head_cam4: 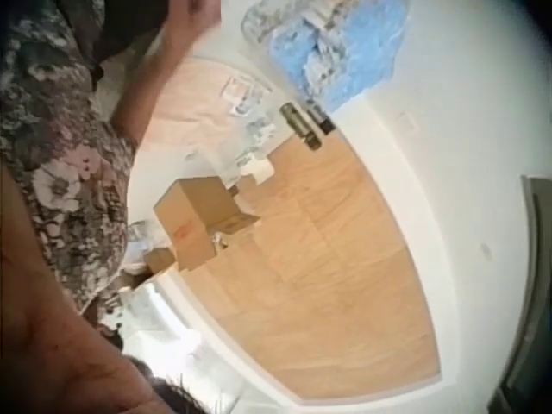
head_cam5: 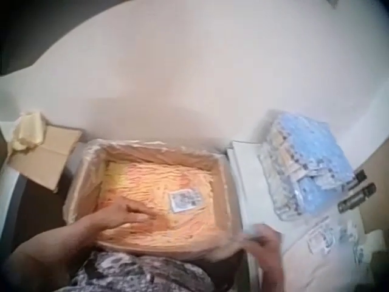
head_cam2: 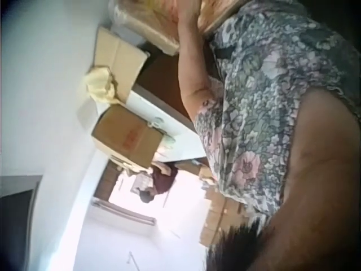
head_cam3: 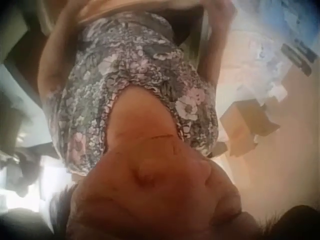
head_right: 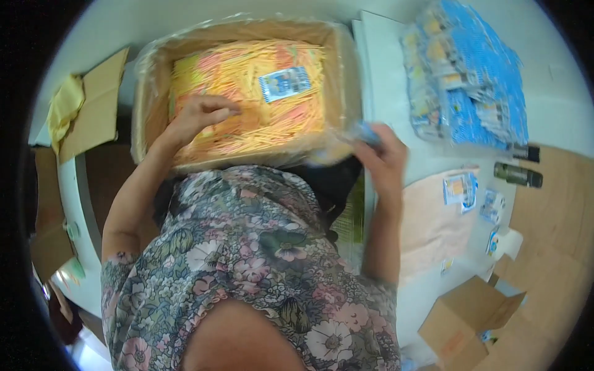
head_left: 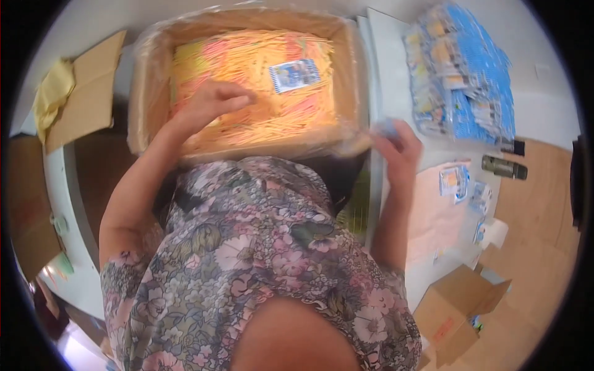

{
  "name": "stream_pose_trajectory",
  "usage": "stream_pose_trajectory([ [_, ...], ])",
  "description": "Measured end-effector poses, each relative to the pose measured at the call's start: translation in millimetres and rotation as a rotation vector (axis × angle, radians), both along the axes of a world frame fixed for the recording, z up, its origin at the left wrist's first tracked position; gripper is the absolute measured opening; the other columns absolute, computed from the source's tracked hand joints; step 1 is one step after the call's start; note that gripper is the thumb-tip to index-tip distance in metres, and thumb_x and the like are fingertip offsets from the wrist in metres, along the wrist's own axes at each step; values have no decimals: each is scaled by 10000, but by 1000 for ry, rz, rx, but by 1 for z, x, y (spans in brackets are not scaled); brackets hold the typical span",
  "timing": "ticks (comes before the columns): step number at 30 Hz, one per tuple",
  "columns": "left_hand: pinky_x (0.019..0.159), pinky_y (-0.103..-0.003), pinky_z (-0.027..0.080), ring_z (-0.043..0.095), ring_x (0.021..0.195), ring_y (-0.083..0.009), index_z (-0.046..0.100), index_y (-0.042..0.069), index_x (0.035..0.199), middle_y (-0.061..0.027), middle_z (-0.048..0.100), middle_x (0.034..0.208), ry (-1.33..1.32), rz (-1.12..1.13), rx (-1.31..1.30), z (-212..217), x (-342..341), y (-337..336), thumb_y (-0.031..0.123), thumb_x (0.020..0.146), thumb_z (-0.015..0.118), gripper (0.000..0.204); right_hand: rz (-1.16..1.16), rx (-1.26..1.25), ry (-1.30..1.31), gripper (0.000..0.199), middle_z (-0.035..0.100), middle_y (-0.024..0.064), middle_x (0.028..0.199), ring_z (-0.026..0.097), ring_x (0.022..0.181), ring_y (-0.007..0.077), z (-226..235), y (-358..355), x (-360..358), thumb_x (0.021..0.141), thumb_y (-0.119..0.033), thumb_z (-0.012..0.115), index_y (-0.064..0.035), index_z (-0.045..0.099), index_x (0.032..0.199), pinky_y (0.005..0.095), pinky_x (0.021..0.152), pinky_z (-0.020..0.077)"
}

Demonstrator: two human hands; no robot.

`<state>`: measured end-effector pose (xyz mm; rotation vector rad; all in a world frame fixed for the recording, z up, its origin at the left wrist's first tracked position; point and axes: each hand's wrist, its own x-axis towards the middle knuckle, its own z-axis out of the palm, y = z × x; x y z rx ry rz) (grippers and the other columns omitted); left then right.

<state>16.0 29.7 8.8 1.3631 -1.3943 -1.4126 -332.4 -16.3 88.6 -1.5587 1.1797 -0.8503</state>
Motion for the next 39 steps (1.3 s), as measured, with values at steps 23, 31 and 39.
stream_pose_trajectory([
  [23, 691, -377, 457, 638, 816, -232, 634, 106, 921, -61, 665, 864, -1018, 110, -366, -43, -69, -115, 261, 600, 777, 384, -816, -807, 949, 335, 587, 157, 1090, 533, 1023, 282, -31, 3, -270, 800, -220, 674, 24, 624, 1024, 383, 873, 423],
  [31, 683, -360, 433, 618, 768, -192, 649, 116, 885, -22, 668, 831, -838, 123, -211, -27, -62, -113, 233, 612, 786, 327, -737, -959, 847, 242, 594, 142, 1105, 541, 1040, 265, 9, 13, -177, 842, -110, 609, 27, 620, 1041, 370, 884, 430],
  [39, 755, -285, 487, 603, 886, -133, 610, 23, 938, -49, 640, 876, -108, 161, -200, -14, -62, -98, -8, 692, 718, 271, -49, -891, 448, 295, 621, 135, 1000, 593, 925, 265, -8, -14, 30, 762, -33, 669, -12, 590, 1045, 338, 791, 477],
])
